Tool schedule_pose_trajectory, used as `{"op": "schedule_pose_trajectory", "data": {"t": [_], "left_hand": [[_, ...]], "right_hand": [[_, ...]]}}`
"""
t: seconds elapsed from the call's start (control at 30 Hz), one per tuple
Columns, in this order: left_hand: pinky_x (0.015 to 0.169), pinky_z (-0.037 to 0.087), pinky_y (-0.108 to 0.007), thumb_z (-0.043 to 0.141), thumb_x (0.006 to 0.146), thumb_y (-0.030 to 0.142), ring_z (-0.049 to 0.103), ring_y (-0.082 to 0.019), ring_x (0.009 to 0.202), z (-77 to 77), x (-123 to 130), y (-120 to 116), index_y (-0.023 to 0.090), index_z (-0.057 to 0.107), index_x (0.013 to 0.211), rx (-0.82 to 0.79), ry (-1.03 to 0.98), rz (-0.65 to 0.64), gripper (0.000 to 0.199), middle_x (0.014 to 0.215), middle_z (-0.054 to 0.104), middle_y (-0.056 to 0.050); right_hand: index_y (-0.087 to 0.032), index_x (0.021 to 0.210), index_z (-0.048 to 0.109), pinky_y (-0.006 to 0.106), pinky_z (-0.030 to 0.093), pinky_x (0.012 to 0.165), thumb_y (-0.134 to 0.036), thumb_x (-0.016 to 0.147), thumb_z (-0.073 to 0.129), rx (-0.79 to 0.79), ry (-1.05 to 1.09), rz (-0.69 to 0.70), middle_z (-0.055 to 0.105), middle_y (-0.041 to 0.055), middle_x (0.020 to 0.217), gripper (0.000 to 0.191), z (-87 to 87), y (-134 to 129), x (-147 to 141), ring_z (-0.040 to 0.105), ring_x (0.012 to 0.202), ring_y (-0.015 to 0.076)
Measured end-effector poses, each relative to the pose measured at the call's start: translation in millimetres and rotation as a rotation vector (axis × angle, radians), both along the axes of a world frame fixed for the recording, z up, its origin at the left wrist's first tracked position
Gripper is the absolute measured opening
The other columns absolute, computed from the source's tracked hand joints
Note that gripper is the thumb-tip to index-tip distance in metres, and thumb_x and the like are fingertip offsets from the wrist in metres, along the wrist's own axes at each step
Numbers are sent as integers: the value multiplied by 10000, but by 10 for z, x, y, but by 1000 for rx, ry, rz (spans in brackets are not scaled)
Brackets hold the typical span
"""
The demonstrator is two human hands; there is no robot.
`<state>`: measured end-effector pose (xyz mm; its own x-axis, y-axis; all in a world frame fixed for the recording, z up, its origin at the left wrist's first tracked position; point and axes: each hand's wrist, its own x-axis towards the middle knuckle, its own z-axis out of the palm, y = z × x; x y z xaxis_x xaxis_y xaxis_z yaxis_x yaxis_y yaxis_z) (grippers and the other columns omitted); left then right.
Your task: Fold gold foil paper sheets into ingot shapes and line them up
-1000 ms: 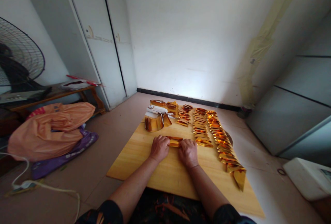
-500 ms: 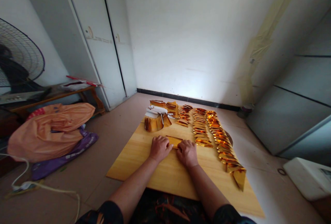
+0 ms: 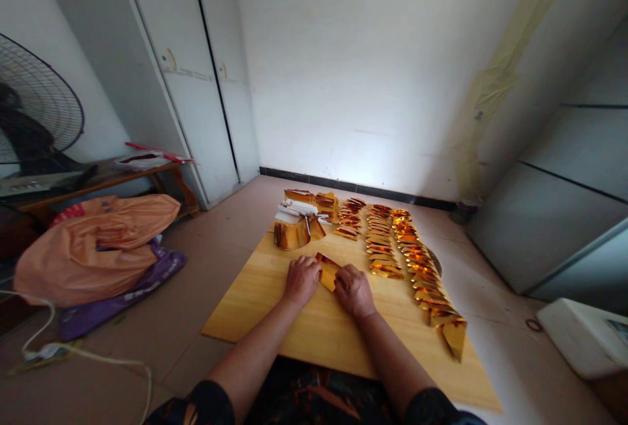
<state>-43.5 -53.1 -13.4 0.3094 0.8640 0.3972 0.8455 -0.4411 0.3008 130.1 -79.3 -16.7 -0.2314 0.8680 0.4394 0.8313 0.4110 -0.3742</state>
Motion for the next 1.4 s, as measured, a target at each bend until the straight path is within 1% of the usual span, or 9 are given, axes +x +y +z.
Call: {"op": "schedule_pose_trajectory", "data": {"t": [0.27, 0.4, 0.5, 0.57, 0.7, 0.87, 1.03, 1.2, 1.4], "left_hand": [[778, 371, -352, 550, 820, 149, 533, -207, 929, 13, 1, -10, 240, 680, 945, 6, -14, -1, 202, 969, 667, -52], [780, 375, -356, 560, 815, 159, 530, -215, 940, 11, 0, -14, 236, 687, 878, 9, -18, -3, 161, 987, 661, -54], [774, 374, -355, 571, 813, 188, 530, -219, 932, 7, 8, -17, 233, 681, 870, 12, -6, 1, 132, 959, 651, -52], [762, 375, -353, 571, 816, 224, 528, -224, 921, 9, 17, -23, 226, 677, 871, 19, 22, 4, 119, 926, 639, -55], [752, 377, -352, 559, 824, 293, 521, -225, 897, 19, 27, -48, 223, 681, 854, 39, 54, -23, 144, 880, 610, -61], [769, 371, -366, 588, 768, 253, 518, -228, 916, 38, 13, -75, 235, 686, 919, 31, 44, -63, 181, 901, 602, -61], [796, 375, -374, 636, 693, 237, 515, -234, 946, 44, -3, -54, 250, 677, 986, -46, 50, -57, 296, 959, 608, -54], [832, 377, -378, 614, 737, 294, 509, -229, 996, 41, -17, -13, 262, 653, 1061, -117, 67, -50, 327, 1022, 608, -47], [876, 369, -387, 643, 742, 352, 491, -238, 1071, 53, -20, -30, 268, 658, 1025, -118, 54, -73, 295, 1151, 595, -38]], "right_hand": [[-210, 897, 650, 272, 331, 737, -188, 737, 560, 31, -57, -127, 594, 44, 961, 184, -51, 20, 13, 534, 857, 169], [-219, 812, 650, 299, 325, 759, -247, 736, 596, 12, -69, -171, 597, 47, 976, 97, -21, 9, -6, 513, 889, 194], [-229, 910, 665, 321, 325, 791, -271, 727, 625, 32, -64, -173, 579, 66, 1088, 192, 37, -29, -5, 496, 947, 217], [-239, 999, 658, 337, 317, 820, -294, 722, 645, 54, -81, -115, 574, 70, 1115, 283, 75, -70, 7, 489, 961, 223], [-264, 983, 670, 328, 300, 814, -311, 749, 647, 35, -123, -4, 622, 42, 998, 240, 80, -127, 42, 494, 910, 202], [-273, 971, 675, 302, 300, 778, -222, 811, 593, -4, -107, -48, 641, 27, 938, 188, 1, -84, 78, 509, 886, 183], [-267, 966, 675, 303, 318, 788, -244, 827, 597, -63, -106, -42, 633, 31, 967, 162, 5, -21, 133, 523, 911, 188], [-251, 905, 689, 281, 354, 785, -282, 821, 613, -164, -90, -21, 616, 37, 954, 117, 52, 49, 198, 542, 916, 186], [-263, 922, 696, 270, 348, 794, -295, 890, 537, -112, -136, -46, 611, 38, 964, 165, 30, 68, 189, 537, 911, 171]]}}
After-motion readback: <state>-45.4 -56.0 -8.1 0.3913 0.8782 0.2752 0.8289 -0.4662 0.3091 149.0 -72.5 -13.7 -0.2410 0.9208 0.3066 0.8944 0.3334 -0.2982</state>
